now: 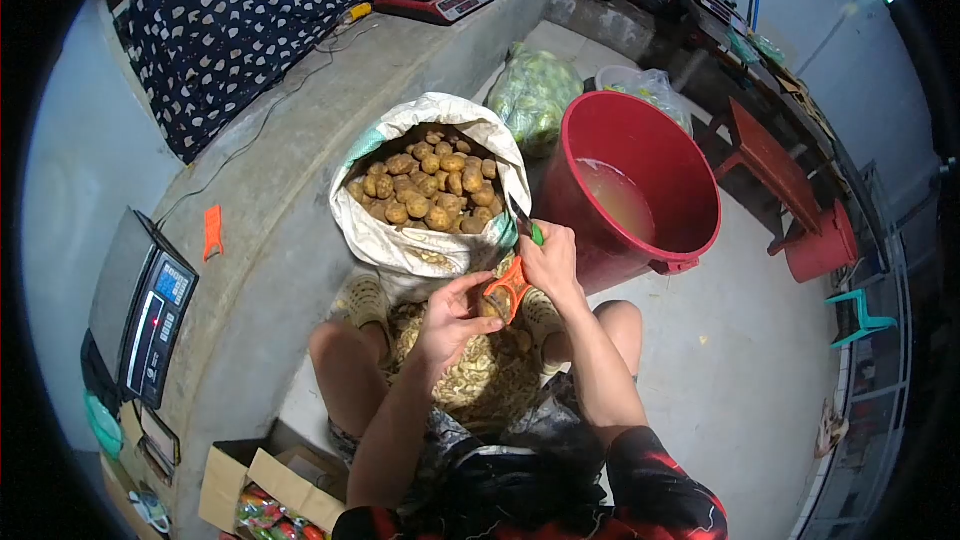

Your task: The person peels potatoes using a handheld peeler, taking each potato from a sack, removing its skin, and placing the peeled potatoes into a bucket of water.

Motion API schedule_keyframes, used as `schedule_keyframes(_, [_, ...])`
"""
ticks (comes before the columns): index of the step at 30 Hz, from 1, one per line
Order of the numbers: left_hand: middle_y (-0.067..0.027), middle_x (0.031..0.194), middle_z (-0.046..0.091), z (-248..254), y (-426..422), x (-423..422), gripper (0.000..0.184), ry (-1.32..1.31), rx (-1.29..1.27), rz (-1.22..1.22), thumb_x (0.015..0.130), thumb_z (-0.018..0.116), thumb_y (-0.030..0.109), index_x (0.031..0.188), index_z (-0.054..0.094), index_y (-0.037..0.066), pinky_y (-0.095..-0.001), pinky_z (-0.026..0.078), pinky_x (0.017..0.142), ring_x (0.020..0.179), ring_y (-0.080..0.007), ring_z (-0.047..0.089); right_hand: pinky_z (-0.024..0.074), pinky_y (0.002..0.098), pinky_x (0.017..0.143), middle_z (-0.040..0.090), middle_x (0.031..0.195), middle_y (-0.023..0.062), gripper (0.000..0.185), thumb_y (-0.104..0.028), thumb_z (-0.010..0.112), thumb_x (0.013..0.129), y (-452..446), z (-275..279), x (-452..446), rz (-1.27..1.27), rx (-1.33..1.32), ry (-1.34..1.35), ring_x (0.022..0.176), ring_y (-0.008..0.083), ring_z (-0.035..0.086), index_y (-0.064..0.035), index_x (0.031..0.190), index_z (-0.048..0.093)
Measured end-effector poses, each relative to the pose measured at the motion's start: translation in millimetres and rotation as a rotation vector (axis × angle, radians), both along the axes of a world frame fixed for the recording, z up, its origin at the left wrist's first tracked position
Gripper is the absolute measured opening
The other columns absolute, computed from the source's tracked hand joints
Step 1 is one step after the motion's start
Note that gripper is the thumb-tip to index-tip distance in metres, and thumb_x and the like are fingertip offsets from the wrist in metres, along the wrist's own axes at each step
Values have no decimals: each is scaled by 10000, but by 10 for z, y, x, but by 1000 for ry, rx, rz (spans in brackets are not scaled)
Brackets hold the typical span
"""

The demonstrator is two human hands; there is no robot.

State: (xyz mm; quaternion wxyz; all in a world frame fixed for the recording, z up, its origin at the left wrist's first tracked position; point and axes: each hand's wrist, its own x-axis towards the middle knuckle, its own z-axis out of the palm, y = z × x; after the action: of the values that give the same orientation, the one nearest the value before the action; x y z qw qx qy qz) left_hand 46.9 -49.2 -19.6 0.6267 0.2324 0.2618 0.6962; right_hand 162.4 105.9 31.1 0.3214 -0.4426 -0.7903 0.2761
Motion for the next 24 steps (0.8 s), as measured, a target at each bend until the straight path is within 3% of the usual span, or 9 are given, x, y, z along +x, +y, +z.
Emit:
schedule_keyframes(5, [-148, 1219, 569, 52, -10, 22, 683, 217, 96, 70, 683, 734, -173, 1296, 443, -91, -336, 508, 936, 1101, -206, 583, 446, 463, 569, 511, 589, 252, 271, -194, 590, 785, -13, 119, 46, 64, 20, 4, 616, 445, 576, 33, 642, 546])
schedule_keyframes(10, [-132, 1195, 582, 171, -70, -9, 651, -89, 136, -39, 715, 728, -124, 1301, 447, -83, -302, 509, 911, 1053, -174, 599, 455, 454, 570, 501, 566, 235, 278, -215, 580, 804, 308, -55, 41, -123, -123, 18, 574, 380, 610, 23, 660, 573])
schedule_keyframes(12, [-127, 1184, 586, 113, -57, 2, 650, -16, 122, 19, 718, 725, -120, 1305, 447, -80, -294, 508, 899, 1040, -167, 601, 454, 448, 569, 505, 565, 232, 296, -226, 554, 826, 110, 24, 47, 62, 22, 30, 559, 380, 601, 11, 652, 584])
schedule_keyframes(13, [-122, 1173, 591, 91, -42, 19, 650, 51, 109, 78, 722, 723, -115, 1309, 447, -78, -286, 507, 886, 1027, -159, 604, 451, 443, 561, 506, 563, 231, 297, -225, 549, 822, -116, 240, -16, 37, 134, 59, 548, 373, 596, 6, 638, 578])
schedule_keyframes(16, [-116, 1172, 590, 144, -56, 34, 656, 3, 108, 48, 724, 730, -104, 1313, 443, -74, -281, 504, 882, 1028, -156, 600, 451, 443, 562, 501, 569, 234, 267, -209, 574, 797, 219, -61, 6, -107, -86, -13, 552, 369, 601, 1, 633, 577])
schedule_keyframes(18, [-115, 1171, 592, 164, -69, 20, 650, -95, 134, -1, 722, 735, -105, 1303, 446, -70, -283, 510, 882, 1031, -160, 601, 447, 442, 556, 508, 558, 224, 260, -194, 578, 792, 274, -156, 2, -165, -74, 0, 545, 364, 598, 6, 626, 566])
schedule_keyframes(22, [-107, 1143, 596, 159, -48, 47, 630, 13, 110, 100, 721, 722, -121, 1287, 452, -59, -287, 504, 900, 1040, -169, 598, 434, 425, 541, 511, 534, 201, 286, -193, 560, 817, -19, 128, -47, 56, 41, -3, 513, 326, 581, 18, 624, 542])
schedule_keyframes(24, [-107, 1155, 589, 133, -47, 43, 633, -53, 60, 74, 727, 714, -127, 1297, 450, -52, -289, 504, 904, 1042, -170, 597, 319, 363, 467, 311, 496, 94, 426, -237, 576, 907, 144, -84, -48, -64, -62, 88, 492, 114, 329, 36, 604, 453])
